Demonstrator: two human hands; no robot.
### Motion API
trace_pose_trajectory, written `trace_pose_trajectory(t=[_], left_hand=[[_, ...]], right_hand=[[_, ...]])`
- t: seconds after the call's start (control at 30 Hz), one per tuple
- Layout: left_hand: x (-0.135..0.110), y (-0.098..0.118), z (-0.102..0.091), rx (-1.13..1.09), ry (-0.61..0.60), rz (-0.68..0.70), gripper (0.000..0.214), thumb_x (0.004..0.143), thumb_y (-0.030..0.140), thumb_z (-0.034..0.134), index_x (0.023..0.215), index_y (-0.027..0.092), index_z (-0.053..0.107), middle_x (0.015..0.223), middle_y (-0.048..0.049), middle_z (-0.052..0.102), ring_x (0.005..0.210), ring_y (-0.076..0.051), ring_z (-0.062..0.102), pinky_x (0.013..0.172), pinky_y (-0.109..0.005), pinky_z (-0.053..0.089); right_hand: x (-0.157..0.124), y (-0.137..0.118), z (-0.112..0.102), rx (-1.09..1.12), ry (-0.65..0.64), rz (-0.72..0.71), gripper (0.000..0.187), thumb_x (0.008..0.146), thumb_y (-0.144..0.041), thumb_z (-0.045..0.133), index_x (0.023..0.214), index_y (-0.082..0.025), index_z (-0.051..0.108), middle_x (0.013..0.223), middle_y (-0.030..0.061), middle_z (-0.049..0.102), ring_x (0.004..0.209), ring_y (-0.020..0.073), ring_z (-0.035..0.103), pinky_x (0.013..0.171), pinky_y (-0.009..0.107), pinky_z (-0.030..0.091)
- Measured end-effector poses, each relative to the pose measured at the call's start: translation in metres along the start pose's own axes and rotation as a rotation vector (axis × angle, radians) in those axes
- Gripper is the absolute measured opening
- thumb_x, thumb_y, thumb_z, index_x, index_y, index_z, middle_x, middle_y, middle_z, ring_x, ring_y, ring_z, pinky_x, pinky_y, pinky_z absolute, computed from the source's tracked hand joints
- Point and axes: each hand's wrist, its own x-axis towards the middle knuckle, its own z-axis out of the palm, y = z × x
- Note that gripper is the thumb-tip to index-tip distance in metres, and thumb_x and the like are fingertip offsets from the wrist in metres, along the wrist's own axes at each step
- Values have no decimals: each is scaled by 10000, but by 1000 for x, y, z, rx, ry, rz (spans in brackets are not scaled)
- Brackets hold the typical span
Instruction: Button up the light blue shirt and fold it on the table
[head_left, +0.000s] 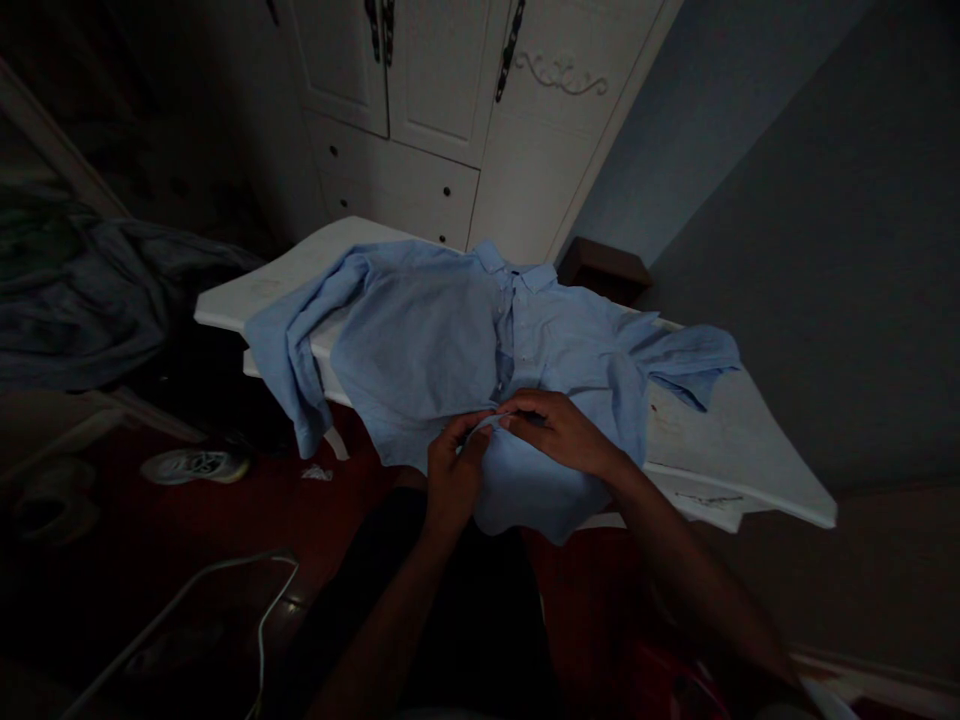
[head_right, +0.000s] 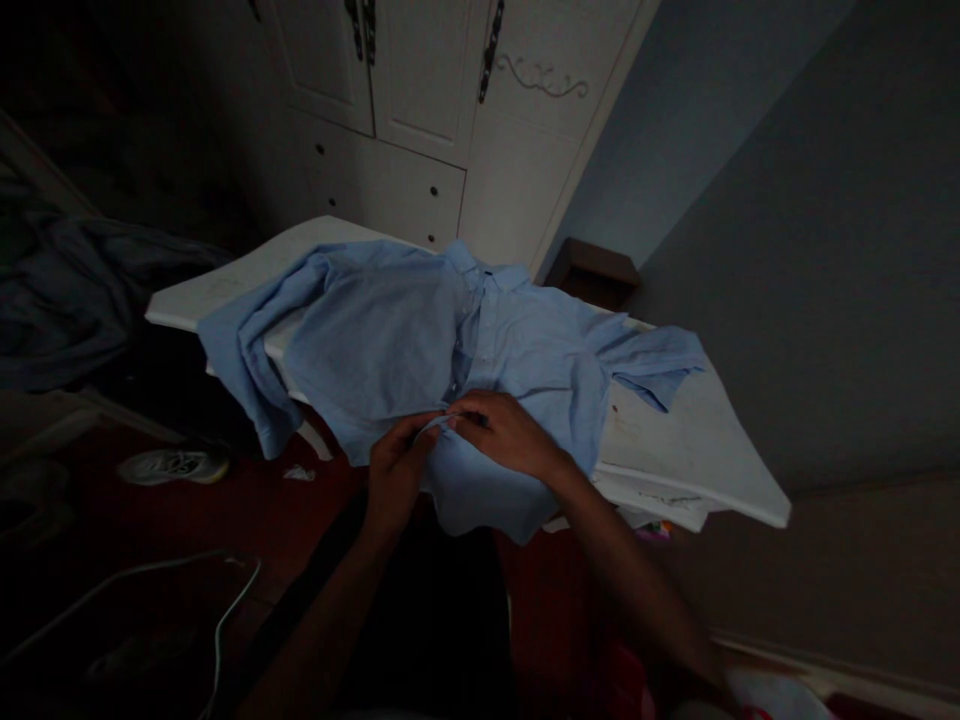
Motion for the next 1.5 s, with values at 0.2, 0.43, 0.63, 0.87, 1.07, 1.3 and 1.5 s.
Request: trace_pose_trajectory(t=[0.2, 0.43, 0.63, 0.87, 1.07, 1.3, 1.5], left_hand=[[0, 3, -1, 48, -2, -14, 209, 831, 319, 601, 935, 187, 724, 957, -48, 733, 911, -201, 655, 852, -327, 482], [0, 5, -4, 121, -9, 97, 192, 842, 257, 559, 923, 199, 723, 943, -44, 735, 916, -206, 657, 859, -347, 491], [-4, 0, -3, 214, 33, 245, 196, 809, 159, 539, 904, 209, 703, 917, -30, 719, 888, -188, 651, 840, -332, 505], [-9, -11, -3, 265, 92, 355, 195, 807, 121, 538, 872, 220, 694, 904, -12, 711, 893, -171, 654, 823, -304, 512], [-13, -13, -2, 269, 129, 391, 156, 807, 133, 555, 850, 206, 686, 868, -13, 701, 853, -167, 651, 803, -300, 513], [-20, -9, 2, 95, 155, 126, 151, 845, 309, 617, 924, 201, 687, 917, -35, 695, 907, -190, 648, 810, -319, 533], [-24, -2, 5, -18, 160, -3, 193, 821, 358, 649, 922, 198, 689, 884, -32, 700, 835, -175, 659, 700, -276, 547]], right_hand=[[2, 2, 0, 10, 4, 20, 135, 885, -223, 584, 929, -201, 709, 832, 8, 691, 757, 139, 619, 700, 263, 460], [-1, 7, 4, 36, 36, -46, 124, 882, -237, 596, 933, -208, 705, 814, 8, 676, 730, 130, 604, 683, 261, 471], [-11, 24, 15, 61, 209, -250, 124, 874, -214, 625, 960, -223, 714, 844, 32, 689, 791, 148, 642, 718, 293, 519], [-19, 33, 22, -60, 300, -461, 226, 869, -160, 630, 1058, -261, 700, 902, 39, 699, 824, 155, 643, 732, 326, 528], [-19, 30, 22, -93, 314, -493, 266, 861, -121, 614, 1079, -258, 681, 920, 35, 692, 818, 157, 637, 740, 340, 518], [-34, 0, 32, -18, 556, -121, 328, 824, -206, 669, 1141, -283, 634, 1034, 56, 633, 890, 191, 618, 827, 380, 529], [-54, -31, 66, 280, 690, 250, 116, 855, -274, 623, 864, -253, 737, 731, 22, 657, 667, 158, 595, 612, 294, 506]])
